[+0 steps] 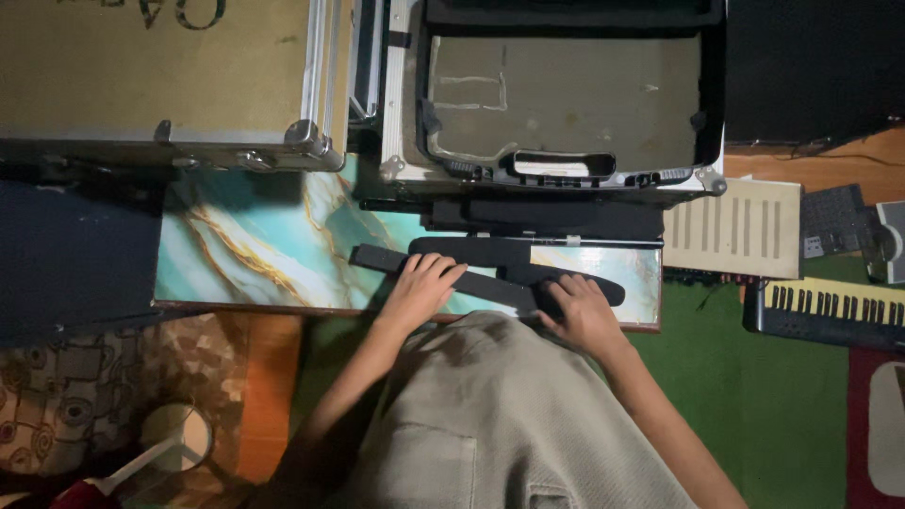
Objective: The person moves a black plastic case, opens it, closes it, and then places foam inserts into the case.
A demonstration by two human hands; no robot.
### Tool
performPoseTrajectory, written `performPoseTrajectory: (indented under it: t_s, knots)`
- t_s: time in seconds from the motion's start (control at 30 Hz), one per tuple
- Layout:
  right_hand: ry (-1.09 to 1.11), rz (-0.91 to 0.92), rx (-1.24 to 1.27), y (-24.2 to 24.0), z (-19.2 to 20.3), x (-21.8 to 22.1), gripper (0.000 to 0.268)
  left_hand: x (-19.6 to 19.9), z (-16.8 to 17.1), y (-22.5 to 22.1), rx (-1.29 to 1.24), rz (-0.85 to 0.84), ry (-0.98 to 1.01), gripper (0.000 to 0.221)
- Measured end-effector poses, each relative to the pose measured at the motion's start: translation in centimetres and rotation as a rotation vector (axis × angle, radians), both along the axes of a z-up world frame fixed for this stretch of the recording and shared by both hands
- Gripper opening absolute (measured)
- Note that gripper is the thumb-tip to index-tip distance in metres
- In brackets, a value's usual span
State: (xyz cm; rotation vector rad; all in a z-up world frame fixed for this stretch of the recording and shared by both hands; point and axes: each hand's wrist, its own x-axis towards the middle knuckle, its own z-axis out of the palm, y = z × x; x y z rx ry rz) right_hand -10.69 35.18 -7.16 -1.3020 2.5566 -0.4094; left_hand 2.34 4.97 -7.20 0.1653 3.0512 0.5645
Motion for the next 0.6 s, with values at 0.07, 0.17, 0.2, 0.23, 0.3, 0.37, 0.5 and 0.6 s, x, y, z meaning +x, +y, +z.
performPoseTrajectory:
  t_s: [0.07,0.17,0.2,0.23,0.3,0.37,0.5,0.6]
  knots:
    - [0.029,0.007,-0.02,0.1,-0.2,0.4,0.052,0.0,-0.5,0.0,-0.009,-0.006,0.017,0.05]
    - [-0.006,0.012,0.018,0.0,-0.3,0.4,0.061,-0.5,-1.2,-0.1,-0.044,-0.012,0.002,0.05]
    - [-0.012,0.007,0.018,0.0,-0.2,0.4,0.059,-0.5,-1.3,-0.1,-0.059,-0.012,-0.011,0.05]
    - [-0.017,0.003,0.017,-0.1,-0.1,0.3,0.057,-0.5,-1.4,-0.2,-0.063,-0.01,0.01,0.05]
    - [-0.023,-0.012,-0.004,-0.2,0.3,0.2,0.054,-0.3,-1.2,-0.5,-0.071,-0.006,0.052,0.052]
    - [-0.024,-0.035,-0.044,-0.2,1.0,-0.4,0.053,-0.3,-0.4,-1.0,-0.035,0.04,0.086,0.053]
    - [-0.128,-0.146,-0.28,0.7,3.6,-1.7,0.045,-0.2,2.4,-2.6,-0.016,0.153,0.206,0.05]
    - [-0.244,-0.22,-0.44,1.9,5.7,-3.3,0.038,0.2,5.5,-4.3,0.013,0.265,0.195,0.04]
